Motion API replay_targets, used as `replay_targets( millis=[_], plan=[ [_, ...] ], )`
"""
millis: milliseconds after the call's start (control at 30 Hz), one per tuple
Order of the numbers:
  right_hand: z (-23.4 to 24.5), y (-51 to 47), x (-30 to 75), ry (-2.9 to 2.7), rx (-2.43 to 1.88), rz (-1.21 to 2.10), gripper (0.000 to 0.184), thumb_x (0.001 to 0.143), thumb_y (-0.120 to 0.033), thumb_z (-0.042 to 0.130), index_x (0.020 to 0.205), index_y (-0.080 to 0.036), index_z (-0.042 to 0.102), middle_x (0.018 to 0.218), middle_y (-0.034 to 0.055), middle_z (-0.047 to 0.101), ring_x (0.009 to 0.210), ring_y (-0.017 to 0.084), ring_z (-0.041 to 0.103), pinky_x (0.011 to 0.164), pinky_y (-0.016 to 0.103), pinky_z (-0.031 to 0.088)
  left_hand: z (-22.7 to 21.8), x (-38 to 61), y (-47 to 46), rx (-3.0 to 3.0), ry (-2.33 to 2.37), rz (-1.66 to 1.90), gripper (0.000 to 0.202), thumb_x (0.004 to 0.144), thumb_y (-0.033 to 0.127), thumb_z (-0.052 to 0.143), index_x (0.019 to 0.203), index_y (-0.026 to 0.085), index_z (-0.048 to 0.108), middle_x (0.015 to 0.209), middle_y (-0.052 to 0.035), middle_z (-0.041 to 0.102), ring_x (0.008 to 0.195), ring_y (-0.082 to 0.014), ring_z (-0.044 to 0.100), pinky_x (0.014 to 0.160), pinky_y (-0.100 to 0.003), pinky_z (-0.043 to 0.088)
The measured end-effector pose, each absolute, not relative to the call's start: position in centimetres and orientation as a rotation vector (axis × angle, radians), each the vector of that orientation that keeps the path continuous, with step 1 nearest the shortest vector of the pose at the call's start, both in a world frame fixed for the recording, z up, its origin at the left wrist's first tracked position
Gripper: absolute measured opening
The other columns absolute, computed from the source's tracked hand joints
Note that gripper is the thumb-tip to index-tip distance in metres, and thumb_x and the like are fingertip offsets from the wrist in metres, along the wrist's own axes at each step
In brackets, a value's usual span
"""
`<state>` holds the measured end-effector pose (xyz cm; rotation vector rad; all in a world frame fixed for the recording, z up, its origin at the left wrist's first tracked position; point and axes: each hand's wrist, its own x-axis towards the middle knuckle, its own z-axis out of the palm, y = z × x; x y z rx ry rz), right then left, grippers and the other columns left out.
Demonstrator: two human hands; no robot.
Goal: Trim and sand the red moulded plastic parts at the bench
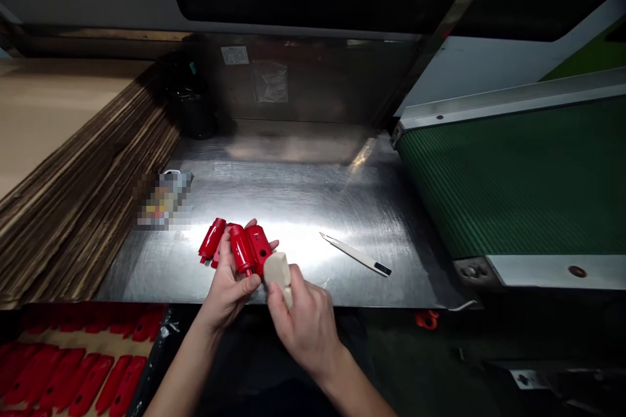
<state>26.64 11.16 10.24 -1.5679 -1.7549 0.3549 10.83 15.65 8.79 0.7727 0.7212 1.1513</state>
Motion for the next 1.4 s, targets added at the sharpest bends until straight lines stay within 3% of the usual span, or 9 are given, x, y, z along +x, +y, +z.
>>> replay_targets(
  millis=[233, 567, 767, 833, 1000, 1233, 1333, 1400],
  plan=[
    [10.2, 10.7, 26.1, -1.754, -1.614, 0.272, 0.029, 0.108, -0.033, 0.041, 0.099, -0.016, 0.062, 0.058, 0.0014, 0.071, 0.046, 0.019, 0.068, 0.048, 0.032, 0.034, 8.9, 11.2, 15.4, 0.813, 0.778, 1.19, 0.095, 0.08, 0.031, 0.094, 0.152, 0.048, 0.035, 0.185, -0.0073, 0.006, 0.145, -0.0413, 0.059, 0.114, -0.053, 0.056],
    [9.9, 10.5, 25.7, -1.839, -1.683, 0.341, 0.026, 0.104, -0.034, 0.043, 0.102, -0.019, 0.064, 0.063, 0.0014, 0.075, 0.052, 0.021, 0.072, 0.052, 0.032, 0.035, 8.6, 11.3, 15.3, 0.846, 0.815, 1.209, 0.097, 0.078, 0.029, 0.096, 0.151, 0.047, 0.034, 0.183, -0.0071, 0.014, 0.139, -0.0364, 0.065, 0.11, -0.047, 0.06],
    [9.9, 12.7, 29.6, -1.738, -2.047, 0.366, 0.029, 0.108, -0.032, 0.043, 0.113, -0.013, 0.065, 0.068, 0.0088, 0.078, 0.058, 0.029, 0.075, 0.054, 0.032, 0.029, 9.1, 11.2, 14.2, 0.847, 0.817, 1.212, 0.1, 0.077, 0.049, 0.095, 0.155, 0.045, 0.033, 0.179, -0.0125, 0.023, 0.134, -0.0386, 0.067, 0.107, -0.05, 0.061],
    [9.7, 13.1, 30.9, -1.74, -2.136, 0.386, 0.026, 0.107, -0.033, 0.048, 0.113, -0.014, 0.065, 0.07, 0.0099, 0.079, 0.064, 0.032, 0.077, 0.057, 0.033, 0.03, 9.5, 11.3, 13.2, 0.96, 0.895, 1.174, 0.1, 0.077, 0.046, 0.096, 0.153, 0.047, 0.032, 0.178, -0.0116, 0.023, 0.133, -0.0381, 0.067, 0.101, -0.049, 0.063],
    [9.6, 13.1, 31.3, -1.85, -2.245, 0.453, 0.032, 0.107, -0.043, 0.051, 0.123, -0.017, 0.063, 0.079, 0.0097, 0.082, 0.075, 0.035, 0.08, 0.062, 0.034, 0.034, 10.8, 11.8, 10.8, 1.268, 1.095, 0.962, 0.099, 0.08, 0.039, 0.095, 0.154, 0.048, 0.03, 0.172, -0.0075, 0.03, 0.145, -0.0367, 0.054, 0.118, -0.054, 0.049],
    [13.0, 13.4, 30.7, -1.956, -2.348, 0.547, 0.058, 0.112, -0.053, 0.041, 0.151, -0.011, 0.044, 0.082, 0.0124, 0.082, 0.077, 0.039, 0.08, 0.061, 0.038, 0.042, 11.8, 11.5, 9.8, 1.311, 1.06, 0.852, 0.105, 0.081, 0.042, 0.094, 0.159, 0.051, 0.025, 0.174, -0.0034, 0.029, 0.156, -0.0369, 0.039, 0.128, -0.053, 0.038],
    [13.9, 12.2, 31.4, -1.852, -2.452, 0.411, 0.063, 0.112, -0.053, 0.041, 0.158, -0.011, 0.036, 0.105, 0.0181, 0.081, 0.09, 0.039, 0.08, 0.063, 0.04, 0.048, 12.1, 11.3, 9.4, 1.347, 1.073, 0.832, 0.107, 0.08, 0.041, 0.095, 0.16, 0.053, 0.024, 0.176, -0.0011, 0.027, 0.161, -0.0358, 0.032, 0.132, -0.054, 0.031],
    [13.9, 11.1, 32.2, -1.783, -2.415, 0.267, 0.056, 0.111, -0.051, 0.043, 0.155, -0.015, 0.042, 0.126, 0.0193, 0.074, 0.102, 0.038, 0.077, 0.066, 0.04, 0.053, 12.4, 11.4, 9.2, 1.346, 1.075, 0.821, 0.107, 0.079, 0.041, 0.095, 0.159, 0.053, 0.025, 0.176, -0.0009, 0.026, 0.162, -0.0358, 0.03, 0.132, -0.054, 0.03]
  ],
)
